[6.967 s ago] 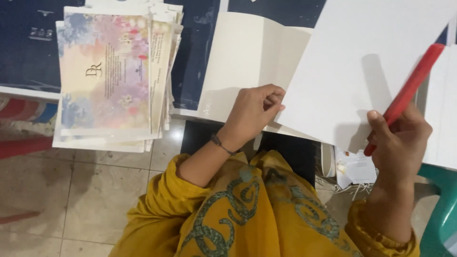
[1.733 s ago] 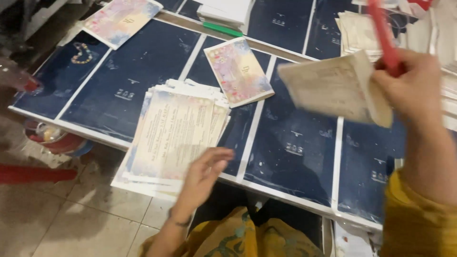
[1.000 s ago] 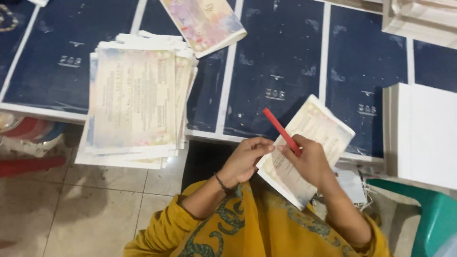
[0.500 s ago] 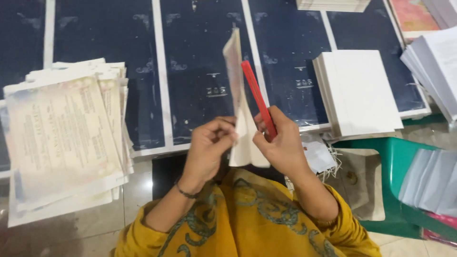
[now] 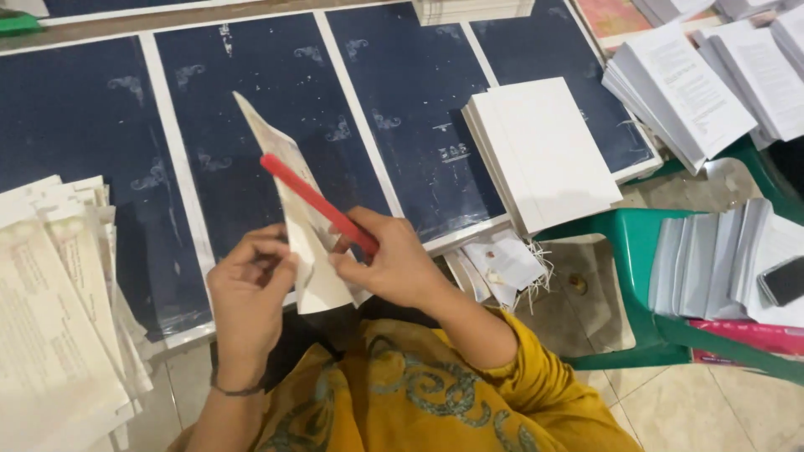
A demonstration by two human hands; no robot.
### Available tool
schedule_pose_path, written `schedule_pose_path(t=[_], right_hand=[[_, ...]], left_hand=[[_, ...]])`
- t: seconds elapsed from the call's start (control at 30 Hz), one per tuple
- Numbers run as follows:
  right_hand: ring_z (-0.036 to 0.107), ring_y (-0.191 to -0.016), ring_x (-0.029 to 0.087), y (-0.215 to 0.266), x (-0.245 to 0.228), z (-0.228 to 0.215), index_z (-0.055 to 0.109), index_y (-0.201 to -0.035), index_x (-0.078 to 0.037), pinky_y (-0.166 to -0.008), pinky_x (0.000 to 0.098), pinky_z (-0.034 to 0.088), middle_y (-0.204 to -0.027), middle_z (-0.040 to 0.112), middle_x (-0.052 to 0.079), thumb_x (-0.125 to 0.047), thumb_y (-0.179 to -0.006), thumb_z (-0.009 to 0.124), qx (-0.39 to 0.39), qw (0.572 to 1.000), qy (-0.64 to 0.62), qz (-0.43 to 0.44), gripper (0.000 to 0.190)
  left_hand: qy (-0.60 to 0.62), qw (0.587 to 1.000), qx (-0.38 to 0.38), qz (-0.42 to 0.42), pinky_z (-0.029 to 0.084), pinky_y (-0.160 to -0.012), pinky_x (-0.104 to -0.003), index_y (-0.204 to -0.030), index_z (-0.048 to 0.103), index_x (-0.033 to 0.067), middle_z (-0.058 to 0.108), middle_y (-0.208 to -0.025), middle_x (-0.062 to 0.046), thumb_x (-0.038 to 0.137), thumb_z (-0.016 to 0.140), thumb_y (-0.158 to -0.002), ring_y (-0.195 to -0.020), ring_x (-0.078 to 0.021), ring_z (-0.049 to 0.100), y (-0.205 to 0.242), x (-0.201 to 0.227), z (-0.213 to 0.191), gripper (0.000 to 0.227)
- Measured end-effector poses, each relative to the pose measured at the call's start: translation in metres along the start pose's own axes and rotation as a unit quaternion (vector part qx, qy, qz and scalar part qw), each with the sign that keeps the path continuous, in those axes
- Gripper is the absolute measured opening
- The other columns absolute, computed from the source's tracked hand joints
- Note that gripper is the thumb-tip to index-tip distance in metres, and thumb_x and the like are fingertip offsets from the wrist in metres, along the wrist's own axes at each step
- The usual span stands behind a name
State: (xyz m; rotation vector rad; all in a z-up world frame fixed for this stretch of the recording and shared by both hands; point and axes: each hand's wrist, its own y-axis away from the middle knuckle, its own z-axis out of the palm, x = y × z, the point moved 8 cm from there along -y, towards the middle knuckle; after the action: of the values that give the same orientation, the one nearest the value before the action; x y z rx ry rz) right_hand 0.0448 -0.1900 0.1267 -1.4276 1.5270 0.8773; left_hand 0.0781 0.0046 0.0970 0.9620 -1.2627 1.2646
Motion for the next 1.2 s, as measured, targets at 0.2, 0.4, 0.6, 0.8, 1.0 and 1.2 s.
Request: schedule_pose_path(t=[0.2,0.4,0.6,0.8,1.0,1.2], right_hand=[[0.069,-0.062,0.037,-0.013,0.031,-0.016,0.073,-0.103,-0.01,-0.056,0.0388,0.052,-0.075,0.072,0.017,-0.022,-0.071,0.072,0.044,0.992,0.117,0.036,0.034],[0.066,-0.071,0.026,-0.041,0.098,-0.074,0.06,-0.112,-0.011,-0.063,0.0392,0.052,-0.085,0.067,0.009,-0.018,-0.08,0.06,0.046,0.956,0.222,0.185,0.032],[0.063,-0.073,0.019,-0.033,0.15,-0.112,0.062,-0.106,-0.011,-0.064,0.0347,0.05,-0.082,0.062,0.002,-0.025,-0.085,0.071,0.058,0.953,0.215,0.204,0.026],[0.064,-0.083,0.024,-0.035,0.182,-0.314,0.066,-0.121,0.0,-0.066,0.0399,0.054,-0.099,0.063,0.012,-0.046,-0.085,0.093,0.273,0.857,0.434,0.051,0.064],[0.069,-0.089,0.035,-0.006,0.247,-0.418,0.07,-0.098,-0.006,-0.074,0.0499,0.056,-0.101,0.071,0.014,-0.07,-0.076,0.094,0.275,0.776,0.447,0.349,0.072],[0.074,-0.085,0.032,0.003,0.282,-0.441,0.077,-0.082,-0.015,-0.081,0.0466,0.058,-0.091,0.077,0.011,-0.069,-0.073,0.101,0.306,0.776,0.444,0.327,0.06]], left_hand=[[-0.016,0.999,-0.042,0.016,0.057,-0.09,-0.042,-0.088,0.065,-0.0066,0.071,-0.113,-0.026,-0.014,0.07,-0.084,-0.106,-0.0298,0.069,-0.008,0.011,0.019,0.01],[-0.21,0.975,0.072,-0.023,0.052,-0.079,-0.022,-0.095,0.066,0.004,0.074,-0.122,-0.009,-0.008,0.063,-0.095,-0.094,-0.0132,0.068,-0.004,0.018,-0.056,0.012],[-0.515,0.85,0.055,-0.093,0.051,-0.097,-0.045,-0.096,0.075,0.0038,0.074,-0.109,-0.013,0.016,0.068,-0.093,-0.1,-0.0305,0.069,0.006,-0.056,-0.14,0.015],[-0.568,0.817,0.066,-0.075,0.057,-0.084,-0.043,-0.106,0.078,0.0011,0.067,-0.118,-0.022,0.012,0.073,-0.097,-0.077,-0.0305,0.071,0.024,-0.055,-0.143,0.015],[-0.537,0.839,0.074,0.037,0.058,-0.072,-0.04,-0.117,0.075,-0.005,0.064,-0.12,-0.026,0.003,0.071,-0.104,-0.073,-0.0279,0.068,0.027,-0.028,-0.133,0.016],[-0.494,0.861,0.05,0.113,0.061,-0.077,-0.036,-0.113,0.072,-0.0072,0.06,-0.117,-0.025,-0.004,0.072,-0.1,-0.084,-0.0298,0.066,0.015,-0.002,-0.095,0.013]])
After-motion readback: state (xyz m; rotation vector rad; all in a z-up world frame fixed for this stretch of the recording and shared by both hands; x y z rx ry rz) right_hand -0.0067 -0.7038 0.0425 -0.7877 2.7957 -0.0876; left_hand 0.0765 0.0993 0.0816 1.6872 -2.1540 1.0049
